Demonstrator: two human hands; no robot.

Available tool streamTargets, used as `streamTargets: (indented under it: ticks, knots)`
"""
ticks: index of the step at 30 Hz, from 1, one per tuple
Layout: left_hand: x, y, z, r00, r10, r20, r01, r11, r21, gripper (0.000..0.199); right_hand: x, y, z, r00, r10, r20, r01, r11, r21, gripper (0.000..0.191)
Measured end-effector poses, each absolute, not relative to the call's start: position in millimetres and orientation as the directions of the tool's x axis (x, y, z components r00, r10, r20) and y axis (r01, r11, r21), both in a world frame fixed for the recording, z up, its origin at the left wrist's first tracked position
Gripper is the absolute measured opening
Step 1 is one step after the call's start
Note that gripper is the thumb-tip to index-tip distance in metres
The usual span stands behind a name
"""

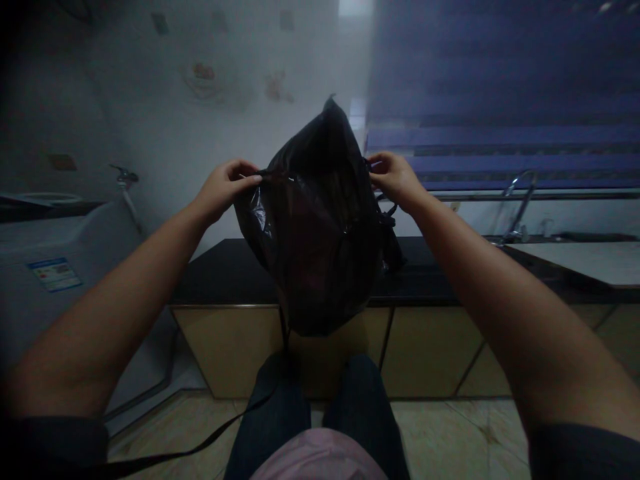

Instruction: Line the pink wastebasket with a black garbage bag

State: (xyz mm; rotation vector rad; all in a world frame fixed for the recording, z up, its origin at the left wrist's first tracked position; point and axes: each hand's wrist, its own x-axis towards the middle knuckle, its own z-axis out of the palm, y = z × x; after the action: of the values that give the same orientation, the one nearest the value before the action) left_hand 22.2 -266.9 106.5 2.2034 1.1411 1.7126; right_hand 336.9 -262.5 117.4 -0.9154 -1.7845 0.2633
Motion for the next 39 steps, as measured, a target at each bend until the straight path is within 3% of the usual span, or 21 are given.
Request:
streamTargets:
  ticks: [6, 13, 19, 26, 32, 39]
  knots:
    - [17, -268, 108, 0.087, 0.622, 0.778, 0.463, -0.717, 0.521, 0.022, 342, -262, 121, -0.147, 0.684, 0.714, 0.502, 0.674, -0.542, 0.024]
    - [14, -269, 108, 0.083, 0.627, 0.774, 0.456, -0.715, 0.53, 0.019, 338, -274, 130, -0.146, 0.724, 0.674, 0.47, 0.651, -0.596, 0.015]
    - [10, -270, 111, 0.066, 0.642, 0.764, 0.45, -0.702, 0.552, 0.017, 334, -282, 145, -0.128, 0.775, 0.618, 0.606, 0.554, -0.57, 0.021]
    - [5, -271, 118, 0.093, 0.64, 0.762, 0.443, -0.712, 0.544, 0.011, 337, -282, 159, -0.164, 0.76, 0.629, 0.67, 0.554, -0.495, 0.012]
    - [8, -285, 131, 0.096, 0.671, 0.735, 0.406, -0.701, 0.587, 0.008, 335, -294, 171, -0.158, 0.795, 0.586, 0.642, 0.534, -0.551, 0.016]
    - [13, -298, 150, 0.05, 0.628, 0.777, 0.564, -0.66, 0.497, 0.012, 344, -292, 187, -0.219, 0.784, 0.581, 0.599, 0.578, -0.554, 0.012]
